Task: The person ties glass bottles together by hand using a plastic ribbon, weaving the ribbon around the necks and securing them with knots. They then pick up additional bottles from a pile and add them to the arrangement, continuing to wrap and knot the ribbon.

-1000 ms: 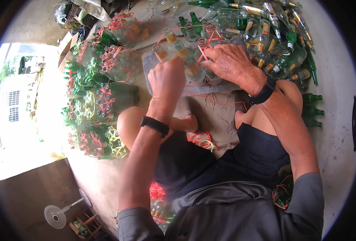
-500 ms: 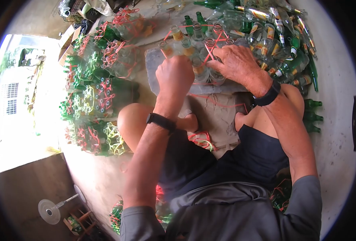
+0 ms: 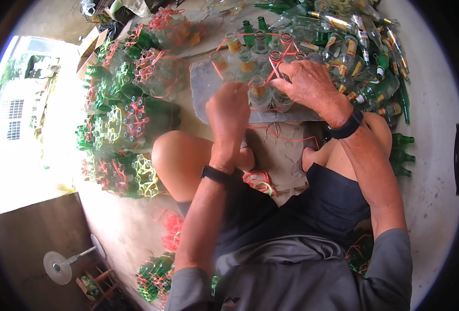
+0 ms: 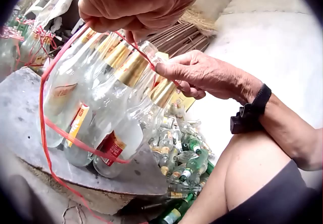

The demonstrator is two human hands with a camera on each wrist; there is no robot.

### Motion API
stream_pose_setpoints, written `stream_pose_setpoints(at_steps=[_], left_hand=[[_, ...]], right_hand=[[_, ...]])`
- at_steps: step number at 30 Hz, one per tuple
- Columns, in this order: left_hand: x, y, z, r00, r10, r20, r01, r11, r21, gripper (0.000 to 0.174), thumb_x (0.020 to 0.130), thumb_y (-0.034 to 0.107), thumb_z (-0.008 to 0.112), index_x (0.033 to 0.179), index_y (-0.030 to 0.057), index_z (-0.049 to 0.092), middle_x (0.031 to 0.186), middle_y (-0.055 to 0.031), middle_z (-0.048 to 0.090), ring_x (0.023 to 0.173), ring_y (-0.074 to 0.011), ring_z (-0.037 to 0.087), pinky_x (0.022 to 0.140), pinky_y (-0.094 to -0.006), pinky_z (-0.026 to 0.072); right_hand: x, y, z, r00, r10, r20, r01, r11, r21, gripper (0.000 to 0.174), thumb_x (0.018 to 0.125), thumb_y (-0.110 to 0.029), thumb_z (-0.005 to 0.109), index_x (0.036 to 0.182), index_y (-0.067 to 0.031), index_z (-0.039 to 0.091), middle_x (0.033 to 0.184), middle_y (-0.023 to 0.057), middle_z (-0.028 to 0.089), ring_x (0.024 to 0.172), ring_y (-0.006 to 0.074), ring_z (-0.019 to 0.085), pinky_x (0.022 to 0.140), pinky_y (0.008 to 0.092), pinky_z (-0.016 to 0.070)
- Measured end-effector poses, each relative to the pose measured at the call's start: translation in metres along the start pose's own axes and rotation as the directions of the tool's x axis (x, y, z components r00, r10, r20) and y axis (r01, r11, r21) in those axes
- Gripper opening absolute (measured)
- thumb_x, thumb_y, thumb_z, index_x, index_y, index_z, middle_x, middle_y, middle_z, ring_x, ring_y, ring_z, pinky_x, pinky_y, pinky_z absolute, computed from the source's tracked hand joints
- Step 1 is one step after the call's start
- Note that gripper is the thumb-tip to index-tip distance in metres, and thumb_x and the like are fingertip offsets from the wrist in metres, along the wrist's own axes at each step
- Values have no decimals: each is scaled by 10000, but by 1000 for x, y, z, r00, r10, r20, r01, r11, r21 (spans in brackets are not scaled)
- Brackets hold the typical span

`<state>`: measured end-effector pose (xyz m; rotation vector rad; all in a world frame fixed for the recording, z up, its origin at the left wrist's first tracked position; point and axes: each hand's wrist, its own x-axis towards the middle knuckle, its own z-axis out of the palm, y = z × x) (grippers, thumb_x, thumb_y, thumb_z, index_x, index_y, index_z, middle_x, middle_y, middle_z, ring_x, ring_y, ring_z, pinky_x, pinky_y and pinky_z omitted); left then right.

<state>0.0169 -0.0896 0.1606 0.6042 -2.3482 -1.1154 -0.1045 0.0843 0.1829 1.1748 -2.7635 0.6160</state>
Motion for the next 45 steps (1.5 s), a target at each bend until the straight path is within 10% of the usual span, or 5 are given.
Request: stream_pose_setpoints(at_steps=[13,15,24,30,45], left_hand=[[-4,-19,2,996,-29,89,53,959,-279,216,933,148,698,989,-50,762,755,-176,714,662,-191,655,638,-365,511],[-4,-21,1,976,-101,195,172,904,-390,194,953,108,690,1010,-70,742,827,6,670,775,-64,558,674,-258,478],[-1,-24,8,967,-170,189,242,846,-476,243,934,149,727,1020,-77,754,873,-33,718,788,-86,599,687,-275,495],[-1,-27,16,976,-170,135,215,849,-483,217,927,141,729,969,-70,762,800,-37,730,728,-77,599,649,-285,494],[-3,-27,35,957,-285,-59,243,893,-379,420,904,279,758,730,-85,645,543,-99,513,572,-101,445,527,-395,407]], right_hand=[[2,-3,-5,999,3,39,-2,1000,-25,381,886,-449,722,858,-69,715,841,185,722,836,392,705,727,509,548],[2,-4,-6,999,-5,38,6,1000,-29,380,887,-441,720,839,-64,701,833,185,720,823,393,704,716,507,548],[5,-11,-18,996,-92,-13,89,984,-154,393,870,-452,749,845,-68,673,785,162,691,809,385,693,696,487,543],[30,-21,-23,939,-334,-77,335,942,4,110,902,-180,670,877,-72,670,870,125,624,843,366,673,709,464,539],[94,-28,-4,735,-348,582,195,931,310,407,768,99,467,1018,-36,759,981,148,646,968,339,647,849,400,517]])
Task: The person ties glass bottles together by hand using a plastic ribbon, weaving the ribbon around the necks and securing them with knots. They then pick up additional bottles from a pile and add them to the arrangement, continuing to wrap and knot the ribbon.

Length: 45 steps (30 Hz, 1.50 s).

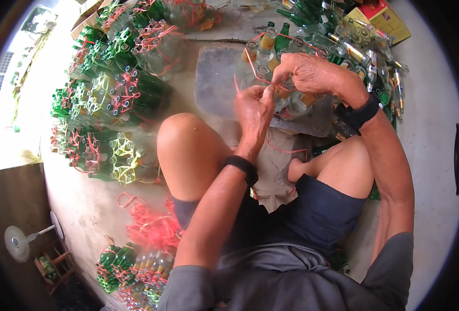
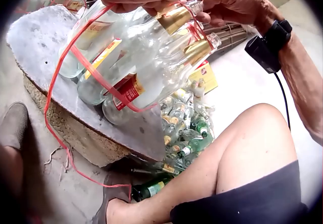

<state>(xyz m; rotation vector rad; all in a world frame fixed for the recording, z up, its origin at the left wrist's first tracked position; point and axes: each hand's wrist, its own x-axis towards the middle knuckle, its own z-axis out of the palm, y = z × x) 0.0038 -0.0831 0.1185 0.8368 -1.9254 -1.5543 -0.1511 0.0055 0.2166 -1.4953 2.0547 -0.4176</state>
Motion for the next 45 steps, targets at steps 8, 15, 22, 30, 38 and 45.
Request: stream_pose_setpoints(at_steps=[8,15,22,30,38,45], left_hand=[[1,-1,4,998,-56,-24,57,997,46,680,912,529,753,651,-78,592,509,-81,403,557,-111,369,491,-427,339],[0,7,2,994,-98,-43,100,993,60,702,888,570,757,640,-69,607,495,-134,427,520,-167,362,499,-457,348],[-2,12,1,995,-98,-30,99,994,48,551,898,440,749,676,-55,654,565,-230,553,493,-269,437,541,-482,400],[-1,6,2,999,-29,-26,30,997,66,446,927,344,698,725,-53,665,600,-230,572,503,-282,490,566,-471,430],[-8,21,0,1000,6,29,-4,999,-48,406,951,280,676,767,-81,681,591,-191,588,550,-168,526,557,-422,445],[-5,24,-1,997,-18,80,28,993,-115,355,971,230,649,842,-95,707,610,-108,613,589,-140,539,556,-384,449]], right_hand=[[-6,-7,-4,999,14,52,-11,999,-45,495,804,73,517,1128,-201,772,1036,153,619,1039,349,636,832,447,501],[-4,-10,-1,996,14,86,-7,997,-80,402,859,20,583,1141,-205,762,1077,168,598,1027,370,639,828,451,506],[-16,-39,6,997,78,-12,-76,899,-431,166,894,-105,623,1038,-146,696,1078,168,598,1013,382,650,834,497,514],[-21,-37,4,986,-115,-119,0,722,-692,111,891,-171,644,994,-130,647,980,101,619,956,329,684,813,462,540],[-22,-9,-15,923,-311,-225,73,717,-693,167,847,-127,706,999,-103,640,975,109,635,983,341,658,814,464,515],[-9,-7,-44,979,-63,-195,-68,796,-601,98,849,-154,627,853,-56,625,850,169,669,944,389,661,805,511,515]])
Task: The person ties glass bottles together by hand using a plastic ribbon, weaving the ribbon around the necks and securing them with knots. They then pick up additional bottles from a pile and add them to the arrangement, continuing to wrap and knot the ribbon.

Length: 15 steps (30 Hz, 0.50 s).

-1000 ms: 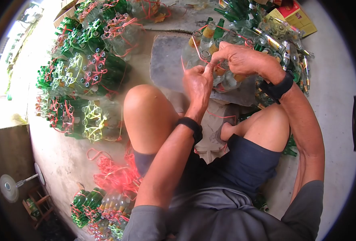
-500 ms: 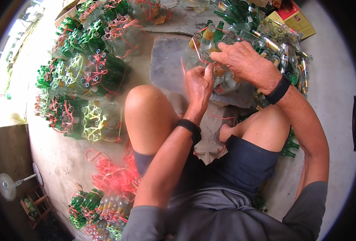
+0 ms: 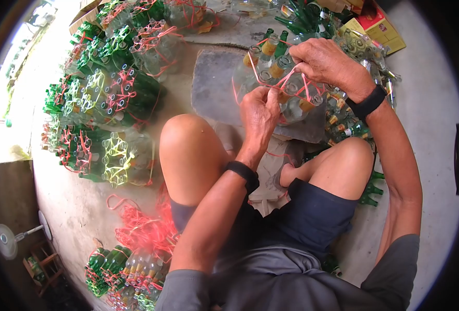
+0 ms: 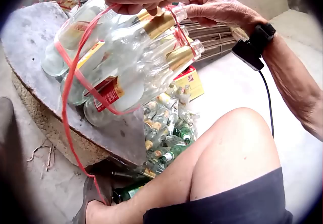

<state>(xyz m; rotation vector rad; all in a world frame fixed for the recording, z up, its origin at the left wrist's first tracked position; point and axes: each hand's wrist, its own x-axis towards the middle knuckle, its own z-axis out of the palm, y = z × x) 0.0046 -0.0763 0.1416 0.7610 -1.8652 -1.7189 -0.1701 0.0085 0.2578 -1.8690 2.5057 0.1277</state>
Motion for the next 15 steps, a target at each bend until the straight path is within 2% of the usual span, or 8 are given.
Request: stream_pose_setpoints(at_steps=[4,6,10,12,15], left_hand=[[0,-3,2,1000,-15,-5,15,999,-33,350,970,222,637,841,-97,703,616,-110,611,602,-137,542,567,-379,452],[2,-8,3,997,61,-35,-60,998,26,296,986,197,623,907,-62,743,682,-172,712,589,-208,692,577,-372,525],[1,-11,5,999,41,-30,-40,999,19,285,986,187,613,915,-56,745,707,-186,719,616,-210,697,595,-375,527],[0,-9,7,998,50,-50,-53,997,-63,274,989,181,608,926,-47,747,681,-182,702,592,-198,680,582,-376,516],[-1,-6,7,999,9,-42,-12,996,-87,266,990,177,605,929,-42,743,652,-167,684,573,-190,664,575,-379,509]], right_hand=[[9,11,8,1000,18,-20,-17,997,74,116,833,-156,618,839,-41,615,797,188,652,878,420,654,761,527,509],[13,14,11,995,-32,-90,47,985,169,113,848,-135,623,834,-24,611,789,205,646,836,440,647,736,528,497],[21,16,16,998,31,-48,-18,972,235,99,858,-106,624,854,-7,613,786,224,639,839,453,639,731,522,485],[24,17,24,984,-30,-173,73,965,251,98,865,-87,626,847,8,608,784,238,628,840,461,627,724,522,482],[27,18,26,987,-7,-161,50,965,259,117,867,-90,619,819,16,604,789,246,627,832,464,622,721,519,486]])
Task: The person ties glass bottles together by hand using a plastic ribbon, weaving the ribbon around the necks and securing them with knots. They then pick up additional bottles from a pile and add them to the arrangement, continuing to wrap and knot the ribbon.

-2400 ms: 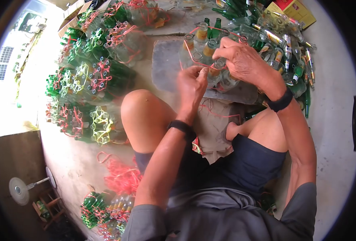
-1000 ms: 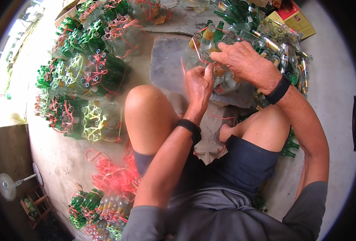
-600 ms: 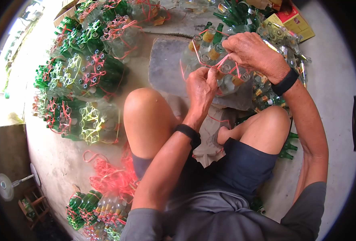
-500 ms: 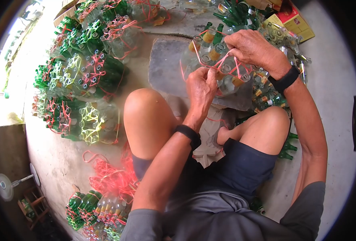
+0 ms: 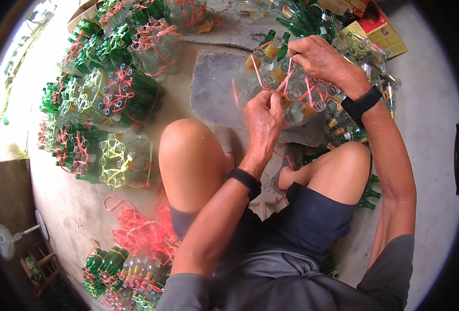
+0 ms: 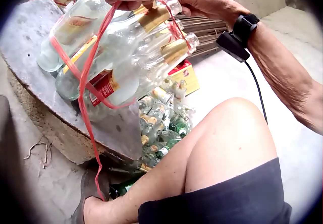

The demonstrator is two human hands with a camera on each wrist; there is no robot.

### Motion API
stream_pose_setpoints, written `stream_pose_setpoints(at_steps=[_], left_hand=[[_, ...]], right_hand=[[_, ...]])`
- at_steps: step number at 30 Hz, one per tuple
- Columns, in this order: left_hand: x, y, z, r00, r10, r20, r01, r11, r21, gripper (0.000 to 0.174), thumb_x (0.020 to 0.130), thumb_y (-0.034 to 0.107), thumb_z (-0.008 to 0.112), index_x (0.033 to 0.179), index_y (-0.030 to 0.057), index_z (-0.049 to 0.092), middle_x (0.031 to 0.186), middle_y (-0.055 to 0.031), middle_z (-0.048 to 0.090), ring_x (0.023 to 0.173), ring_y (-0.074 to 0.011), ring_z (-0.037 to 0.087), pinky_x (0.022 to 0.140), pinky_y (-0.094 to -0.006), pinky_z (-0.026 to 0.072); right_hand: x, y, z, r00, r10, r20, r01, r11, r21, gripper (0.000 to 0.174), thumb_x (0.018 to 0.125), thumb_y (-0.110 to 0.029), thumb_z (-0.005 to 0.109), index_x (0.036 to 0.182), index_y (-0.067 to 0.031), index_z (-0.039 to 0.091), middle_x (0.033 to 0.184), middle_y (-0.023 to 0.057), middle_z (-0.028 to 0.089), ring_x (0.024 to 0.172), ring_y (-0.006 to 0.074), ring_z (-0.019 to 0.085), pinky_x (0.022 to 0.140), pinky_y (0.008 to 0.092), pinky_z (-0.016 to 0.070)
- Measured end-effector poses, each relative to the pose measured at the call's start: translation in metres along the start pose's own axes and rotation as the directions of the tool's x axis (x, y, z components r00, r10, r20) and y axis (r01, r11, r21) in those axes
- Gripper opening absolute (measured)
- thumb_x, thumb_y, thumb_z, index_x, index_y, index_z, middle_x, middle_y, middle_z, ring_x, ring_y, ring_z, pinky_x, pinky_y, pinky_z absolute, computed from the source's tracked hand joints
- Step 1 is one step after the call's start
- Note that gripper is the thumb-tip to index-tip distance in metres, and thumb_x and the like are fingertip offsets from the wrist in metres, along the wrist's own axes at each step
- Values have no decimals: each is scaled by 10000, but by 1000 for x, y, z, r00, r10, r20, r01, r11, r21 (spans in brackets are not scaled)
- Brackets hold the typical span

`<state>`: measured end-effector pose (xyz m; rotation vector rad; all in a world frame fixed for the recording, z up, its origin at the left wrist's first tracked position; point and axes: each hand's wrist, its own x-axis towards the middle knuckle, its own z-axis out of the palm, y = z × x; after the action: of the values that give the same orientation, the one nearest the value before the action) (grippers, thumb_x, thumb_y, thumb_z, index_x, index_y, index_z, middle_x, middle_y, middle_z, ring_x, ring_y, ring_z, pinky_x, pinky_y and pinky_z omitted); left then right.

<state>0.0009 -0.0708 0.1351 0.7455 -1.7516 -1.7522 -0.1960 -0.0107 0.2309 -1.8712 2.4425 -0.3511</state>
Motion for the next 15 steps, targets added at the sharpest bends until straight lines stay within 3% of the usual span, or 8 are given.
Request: stream_pose_setpoints(at_steps=[4,7,10,11,12,15], left_hand=[[0,-1,4,999,-39,-9,39,999,-14,260,990,171,602,923,-40,738,621,-159,653,555,-183,651,567,-381,500],[1,-7,7,999,-11,-40,9,1000,-29,251,987,165,598,915,-33,735,648,-195,651,567,-219,659,575,-390,498],[1,-13,10,997,44,-70,-42,999,27,240,983,163,599,918,-24,734,697,-234,649,595,-267,665,597,-402,500],[2,-14,11,996,48,-78,-47,999,13,240,984,165,599,914,-23,730,716,-243,650,607,-283,665,606,-408,501],[2,-14,12,995,52,-86,-52,999,-2,239,984,166,599,910,-22,727,735,-253,650,619,-300,664,615,-413,502],[0,-12,11,997,32,-77,-32,999,-5,243,988,160,593,895,-26,719,722,-251,645,610,-292,659,612,-414,498]], right_hand=[[6,-1,1,1000,-11,-5,11,1000,-15,102,853,-67,624,808,23,609,766,241,623,808,464,624,712,513,491],[12,4,5,1000,-20,10,20,1000,3,101,850,-56,642,880,41,646,757,234,639,772,434,639,693,479,500],[18,1,5,994,-88,-58,92,994,64,103,840,-16,615,893,56,667,722,217,657,647,365,679,603,437,529],[19,-2,-3,992,87,96,-100,985,144,115,834,-1,593,902,51,670,720,196,669,604,324,694,561,430,536],[22,-10,-10,935,243,258,-296,936,191,134,829,14,571,911,47,673,717,175,680,562,283,709,518,422,543],[26,-9,-9,935,236,264,-287,942,175,144,813,33,541,902,48,653,659,160,648,458,241,670,417,399,494]])
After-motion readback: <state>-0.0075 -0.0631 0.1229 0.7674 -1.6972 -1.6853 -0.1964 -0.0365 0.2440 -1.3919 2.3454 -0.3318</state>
